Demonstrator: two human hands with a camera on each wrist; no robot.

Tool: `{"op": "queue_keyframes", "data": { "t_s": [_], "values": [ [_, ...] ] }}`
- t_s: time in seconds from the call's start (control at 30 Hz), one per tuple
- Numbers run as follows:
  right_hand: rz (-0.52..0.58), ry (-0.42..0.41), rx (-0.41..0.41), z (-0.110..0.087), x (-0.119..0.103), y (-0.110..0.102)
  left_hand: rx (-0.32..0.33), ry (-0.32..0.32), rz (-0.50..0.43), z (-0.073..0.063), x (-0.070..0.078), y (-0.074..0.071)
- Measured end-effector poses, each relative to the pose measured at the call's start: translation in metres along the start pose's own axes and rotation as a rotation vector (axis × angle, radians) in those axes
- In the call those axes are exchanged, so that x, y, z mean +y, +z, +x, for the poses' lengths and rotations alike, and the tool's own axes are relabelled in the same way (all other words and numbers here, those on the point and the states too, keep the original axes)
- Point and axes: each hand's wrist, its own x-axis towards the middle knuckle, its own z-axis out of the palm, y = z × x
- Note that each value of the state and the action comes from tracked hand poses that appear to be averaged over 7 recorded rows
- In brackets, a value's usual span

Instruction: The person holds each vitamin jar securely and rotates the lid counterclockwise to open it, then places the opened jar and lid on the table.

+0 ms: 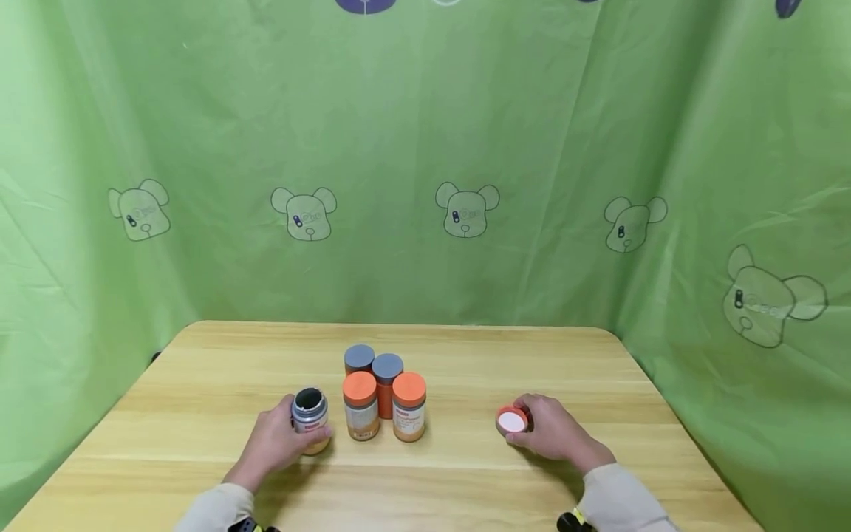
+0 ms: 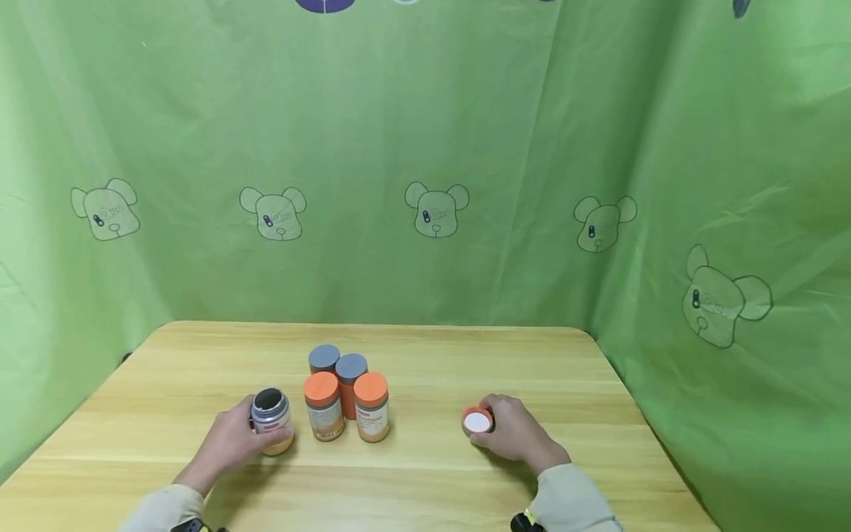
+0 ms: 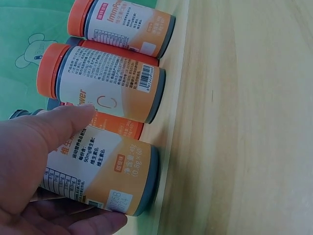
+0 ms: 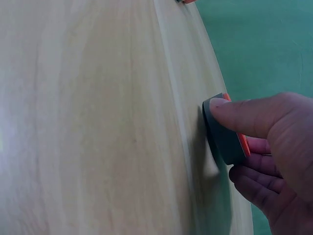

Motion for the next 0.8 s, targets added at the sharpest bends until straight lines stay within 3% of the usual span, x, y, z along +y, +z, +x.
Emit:
{"op": "queue_keyframes", "data": {
  "t_s": [0.37,0.8],
  "values": [
    [-0.013,-0.059,0.004,-0.0015,0.0035,0.0023,-0.016,-0.044,-0.001,0.0013,-0.0027,0.0019],
    [0.012,0.014,0.027,-0.0017,-0.0050,-0.0009,-0.032,-0.032,0.029,-0.0004,-0.0037,-0.0048]
  ]
}}
